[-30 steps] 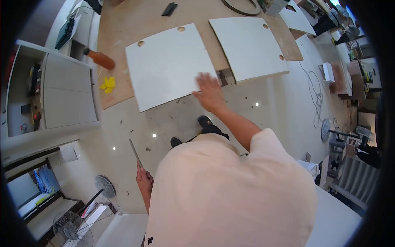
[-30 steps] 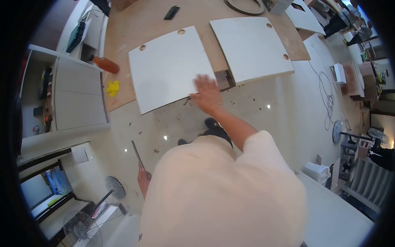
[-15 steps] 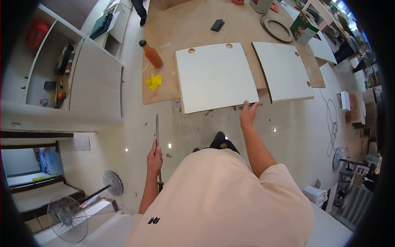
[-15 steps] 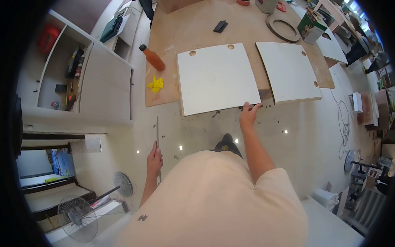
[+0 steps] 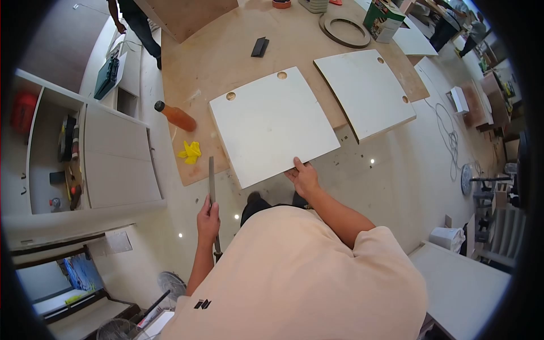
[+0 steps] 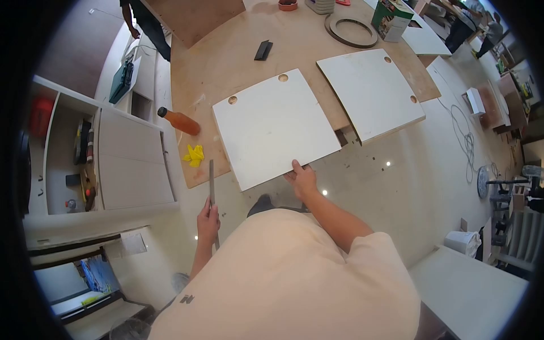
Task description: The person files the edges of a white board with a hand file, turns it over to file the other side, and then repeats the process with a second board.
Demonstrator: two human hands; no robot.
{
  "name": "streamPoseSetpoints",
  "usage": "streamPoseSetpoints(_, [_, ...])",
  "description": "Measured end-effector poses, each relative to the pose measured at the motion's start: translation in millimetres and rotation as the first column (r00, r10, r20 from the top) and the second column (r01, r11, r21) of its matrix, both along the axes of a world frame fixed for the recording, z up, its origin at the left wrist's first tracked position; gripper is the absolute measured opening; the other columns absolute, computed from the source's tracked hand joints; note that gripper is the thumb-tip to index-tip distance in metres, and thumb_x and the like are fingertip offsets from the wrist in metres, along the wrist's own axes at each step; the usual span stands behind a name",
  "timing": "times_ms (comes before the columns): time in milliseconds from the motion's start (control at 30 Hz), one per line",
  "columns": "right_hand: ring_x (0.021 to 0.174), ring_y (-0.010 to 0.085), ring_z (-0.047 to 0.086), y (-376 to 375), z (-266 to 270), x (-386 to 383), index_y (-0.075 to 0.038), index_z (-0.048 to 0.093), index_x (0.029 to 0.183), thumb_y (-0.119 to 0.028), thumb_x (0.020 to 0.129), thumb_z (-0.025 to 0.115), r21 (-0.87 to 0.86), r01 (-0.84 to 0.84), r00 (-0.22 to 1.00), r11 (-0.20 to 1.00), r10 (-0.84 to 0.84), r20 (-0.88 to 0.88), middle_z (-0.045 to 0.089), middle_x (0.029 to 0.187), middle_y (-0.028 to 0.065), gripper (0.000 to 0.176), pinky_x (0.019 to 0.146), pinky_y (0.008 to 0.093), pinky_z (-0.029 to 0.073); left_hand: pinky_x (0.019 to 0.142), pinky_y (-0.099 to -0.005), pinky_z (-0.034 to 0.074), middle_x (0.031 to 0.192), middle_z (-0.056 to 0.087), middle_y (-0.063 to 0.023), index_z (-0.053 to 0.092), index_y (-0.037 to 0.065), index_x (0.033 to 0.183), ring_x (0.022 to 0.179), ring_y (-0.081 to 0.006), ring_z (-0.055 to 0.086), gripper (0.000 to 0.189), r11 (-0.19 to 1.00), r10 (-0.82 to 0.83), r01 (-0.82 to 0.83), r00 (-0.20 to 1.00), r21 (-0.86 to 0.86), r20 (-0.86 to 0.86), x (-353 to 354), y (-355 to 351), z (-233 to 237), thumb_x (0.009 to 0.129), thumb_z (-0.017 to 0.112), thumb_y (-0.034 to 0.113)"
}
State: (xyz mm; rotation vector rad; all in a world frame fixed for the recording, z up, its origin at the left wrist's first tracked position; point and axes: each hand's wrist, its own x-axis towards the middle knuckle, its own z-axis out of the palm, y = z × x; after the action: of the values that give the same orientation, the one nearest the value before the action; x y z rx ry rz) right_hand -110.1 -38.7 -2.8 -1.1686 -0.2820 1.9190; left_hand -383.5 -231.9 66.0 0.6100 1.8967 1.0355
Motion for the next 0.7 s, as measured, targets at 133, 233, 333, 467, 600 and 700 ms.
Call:
streamPoseSetpoints(133, [0.118,0.0258,0.059,-8,4,-17,0.001,0.043,0.134,-0.018,0.103,0.058,-0.008,0.08,0.997,0.997,-0.08,-0.012,0.054,0.131,0.0134,0.04,0.104,0.0442,0.05,0.05,-0.0222,0.039,0.069,0.047,0.0054,0.045,0.008,0.151,0.056,-0.0043,0.043,0.054,0.992,-0.123,0.123,0.992,-0.012,-0.02,-44,48,10,0.102,0.061,0.021])
streamPoseSetpoints(233, [0.116,0.0263,0.06,-26,0,-35,0.004,0.045,0.131,-0.02,0.102,0.059,-0.037,0.131,0.991,0.991,-0.13,0.017,0.056,0.128,0.0144,0.04,0.103,0.0444,0.05,0.047,-0.0209,0.035,0.07,0.045,0.0068,0.045,0.007,0.151,0.054,-0.0028,0.04,0.052,0.981,-0.188,0.189,0.982,0.03,-0.029,-75,64,8,0.102,0.06,0.02])
streamPoseSetpoints(333, [0.112,0.0264,0.063,-50,-1,-64,0.005,0.047,0.128,-0.022,0.101,0.061,-0.059,0.153,0.988,0.986,-0.151,0.036,0.06,0.123,0.0145,0.041,0.101,0.0442,0.052,0.048,-0.0211,0.036,0.071,0.046,0.0067,0.044,0.007,0.151,0.055,-0.0029,0.04,0.052,0.968,-0.243,0.241,0.97,0.078,0.026,-107,69,-2,0.103,0.059,0.019])
streamPoseSetpoints(467, [0.106,0.0254,0.066,-72,5,-101,0.005,0.049,0.125,-0.024,0.1,0.064,-0.057,0.154,0.986,0.986,-0.15,0.068,0.063,0.118,0.0141,0.04,0.096,0.042,0.055,0.048,-0.0202,0.037,0.07,0.046,0.0062,0.043,0.003,0.151,0.055,-0.0022,0.04,0.052,0.951,-0.303,0.3,0.952,0.071,0.047,-130,68,3,0.104,0.057,0.018])
streamPoseSetpoints(600, [0.102,0.0224,0.068,-96,0,-134,0.003,0.054,0.119,-0.023,0.097,0.067,-0.084,0.038,0.996,0.996,-0.031,0.083,0.065,0.114,0.0123,0.037,0.091,0.0378,0.056,0.045,-0.0193,0.034,0.069,0.043,0.0066,0.044,0.006,0.151,0.052,-0.0018,0.039,0.05,0.932,-0.357,0.355,0.934,0.07,0.013,-151,61,-1,0.104,0.056,0.018])
streamPoseSetpoints(700, [0.1,0.0208,0.068,-113,-6,-150,0.001,0.056,0.117,-0.023,0.095,0.07,-0.056,-0.017,0.999,0.998,0.019,0.037,0.067,0.111,0.0109,0.036,0.089,0.0367,0.056,0.045,-0.0197,0.035,0.069,0.044,0.0062,0.043,0.004,0.151,0.052,-0.0022,0.04,0.05,0.912,-0.406,0.407,0.913,0.057,-0.024,-154,58,11,0.104,0.056,0.017])
